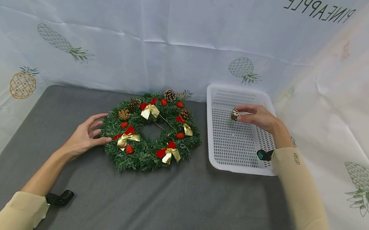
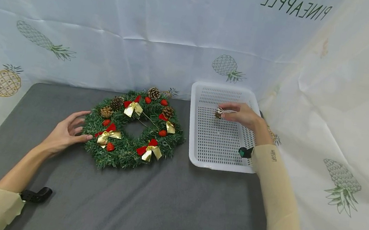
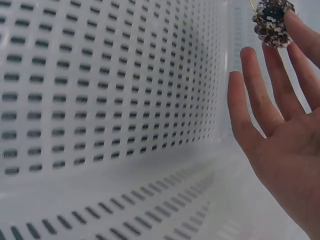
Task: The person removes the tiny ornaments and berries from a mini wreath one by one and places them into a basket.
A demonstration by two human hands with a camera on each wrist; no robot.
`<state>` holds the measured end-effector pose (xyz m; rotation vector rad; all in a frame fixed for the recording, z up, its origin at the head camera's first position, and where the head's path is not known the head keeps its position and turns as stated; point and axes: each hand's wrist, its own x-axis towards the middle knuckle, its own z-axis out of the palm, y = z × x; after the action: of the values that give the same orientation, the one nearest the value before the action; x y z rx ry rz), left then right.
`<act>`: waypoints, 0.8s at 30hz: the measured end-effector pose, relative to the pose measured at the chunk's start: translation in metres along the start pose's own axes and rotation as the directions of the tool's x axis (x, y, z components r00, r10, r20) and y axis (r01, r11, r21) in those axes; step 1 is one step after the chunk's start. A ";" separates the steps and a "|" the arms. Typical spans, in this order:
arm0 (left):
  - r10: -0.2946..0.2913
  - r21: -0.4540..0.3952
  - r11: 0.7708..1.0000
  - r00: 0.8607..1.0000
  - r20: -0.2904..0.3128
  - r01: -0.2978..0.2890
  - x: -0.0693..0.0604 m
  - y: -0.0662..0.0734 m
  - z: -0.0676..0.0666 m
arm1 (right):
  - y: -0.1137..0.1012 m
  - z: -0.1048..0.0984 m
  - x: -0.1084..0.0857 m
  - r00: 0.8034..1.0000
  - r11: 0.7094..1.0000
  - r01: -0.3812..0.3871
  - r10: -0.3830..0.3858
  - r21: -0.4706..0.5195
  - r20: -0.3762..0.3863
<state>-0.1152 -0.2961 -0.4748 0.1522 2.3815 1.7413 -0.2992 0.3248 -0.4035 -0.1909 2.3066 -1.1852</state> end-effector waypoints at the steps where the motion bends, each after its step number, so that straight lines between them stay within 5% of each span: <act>1: 0.000 0.000 1.000 1.000 0.000 0.000 0.000 0.000 0.000 | 0.003 -0.001 0.000 1.000 1.000 -0.003 0.003 -0.007 0.002; 24: 0.001 0.006 1.000 1.000 -0.001 -0.001 0.002 -0.002 0.001 | 0.033 -0.025 -0.014 0.997 0.997 -0.064 0.065 -0.033 0.041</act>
<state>-0.1171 -0.2950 -0.4769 0.1538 2.3874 1.7356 -0.2971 0.3678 -0.4123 -0.1503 2.2786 -1.1036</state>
